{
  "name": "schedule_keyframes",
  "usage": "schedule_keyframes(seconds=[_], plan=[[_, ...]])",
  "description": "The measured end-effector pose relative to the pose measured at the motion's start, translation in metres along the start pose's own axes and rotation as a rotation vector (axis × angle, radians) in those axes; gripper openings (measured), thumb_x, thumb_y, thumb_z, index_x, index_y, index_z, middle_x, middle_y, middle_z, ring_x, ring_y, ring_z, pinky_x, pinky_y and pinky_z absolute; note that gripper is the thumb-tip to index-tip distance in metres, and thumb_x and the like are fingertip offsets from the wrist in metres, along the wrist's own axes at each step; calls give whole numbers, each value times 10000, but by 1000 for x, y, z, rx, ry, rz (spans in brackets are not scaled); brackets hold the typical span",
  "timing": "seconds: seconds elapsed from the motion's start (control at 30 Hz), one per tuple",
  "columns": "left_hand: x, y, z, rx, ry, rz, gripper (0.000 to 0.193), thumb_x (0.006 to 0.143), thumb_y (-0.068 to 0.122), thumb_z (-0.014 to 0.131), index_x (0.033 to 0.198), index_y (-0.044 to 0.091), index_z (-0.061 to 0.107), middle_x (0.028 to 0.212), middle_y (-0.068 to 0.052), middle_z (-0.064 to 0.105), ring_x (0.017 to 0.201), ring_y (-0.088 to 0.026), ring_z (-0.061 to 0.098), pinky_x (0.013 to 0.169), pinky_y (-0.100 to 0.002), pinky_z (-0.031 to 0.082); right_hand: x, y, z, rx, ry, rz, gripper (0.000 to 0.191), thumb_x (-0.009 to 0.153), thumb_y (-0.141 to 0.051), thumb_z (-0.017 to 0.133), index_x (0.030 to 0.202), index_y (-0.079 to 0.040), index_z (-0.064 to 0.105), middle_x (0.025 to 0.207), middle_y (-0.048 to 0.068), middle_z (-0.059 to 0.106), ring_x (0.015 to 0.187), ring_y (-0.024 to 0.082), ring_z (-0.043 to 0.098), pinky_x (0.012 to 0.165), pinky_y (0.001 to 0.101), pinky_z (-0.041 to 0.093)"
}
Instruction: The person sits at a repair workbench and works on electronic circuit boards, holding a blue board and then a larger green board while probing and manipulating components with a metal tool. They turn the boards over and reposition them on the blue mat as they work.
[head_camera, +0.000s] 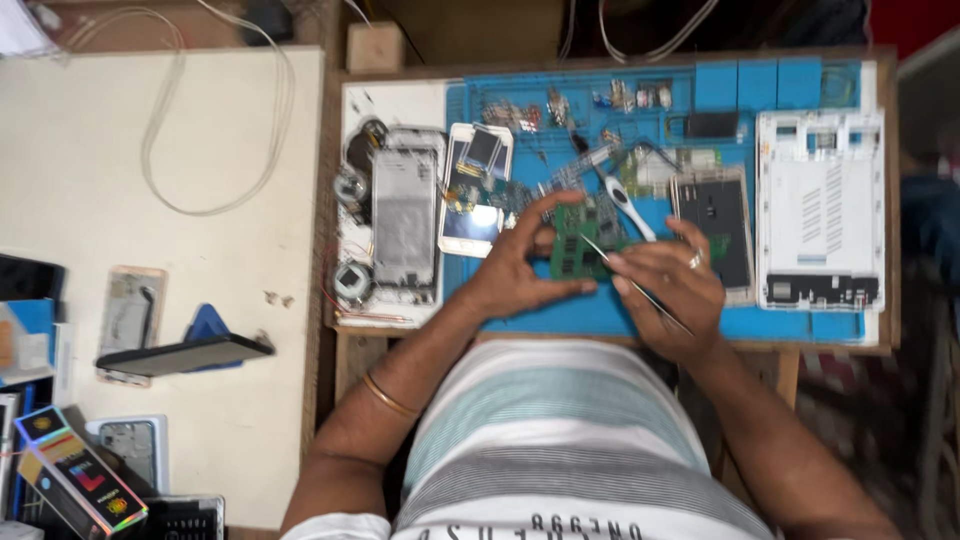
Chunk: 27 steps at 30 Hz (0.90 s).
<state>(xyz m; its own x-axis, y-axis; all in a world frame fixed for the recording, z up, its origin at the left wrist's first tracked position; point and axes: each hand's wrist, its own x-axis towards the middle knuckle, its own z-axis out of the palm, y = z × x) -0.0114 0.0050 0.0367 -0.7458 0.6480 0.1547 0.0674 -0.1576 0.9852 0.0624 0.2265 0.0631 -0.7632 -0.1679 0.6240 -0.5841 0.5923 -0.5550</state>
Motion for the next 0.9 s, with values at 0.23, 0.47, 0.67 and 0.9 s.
schedule_keyframes(seconds=[0.23,0.47,0.67,0.9], plan=[[-3,5,-1,11,36,48,955,827,52,883,1571,139,291,1163,-146,759,1164,-218,720,1058,-388,577,-1,1,-7,81,210,87,144,1047,-61,622,1164,-50,706,1113,108,755,1043,211,720,1169,436,430],[0,0,-5,-119,140,82,1006,817,21,875,1583,153,236,1131,-133,751,1126,-198,719,1043,-383,577,0,19,-17,242,474,273,198,1128,-103,596,1259,28,666,1178,139,727,1143,203,690,1111,356,520],[1,4,-7,-249,116,63,1038,791,9,884,1587,158,234,1132,-128,749,1133,-199,721,1051,-396,588,-4,36,-18,502,515,374,214,1130,-118,632,1249,53,680,1199,163,717,1090,193,689,1002,305,572],[-1,8,-6,-232,113,17,1071,760,-19,894,1601,158,254,1132,-120,749,1151,-210,710,1074,-394,568,-21,65,-20,968,343,696,245,1095,-190,617,1010,29,688,987,161,734,876,203,723,833,321,605]])
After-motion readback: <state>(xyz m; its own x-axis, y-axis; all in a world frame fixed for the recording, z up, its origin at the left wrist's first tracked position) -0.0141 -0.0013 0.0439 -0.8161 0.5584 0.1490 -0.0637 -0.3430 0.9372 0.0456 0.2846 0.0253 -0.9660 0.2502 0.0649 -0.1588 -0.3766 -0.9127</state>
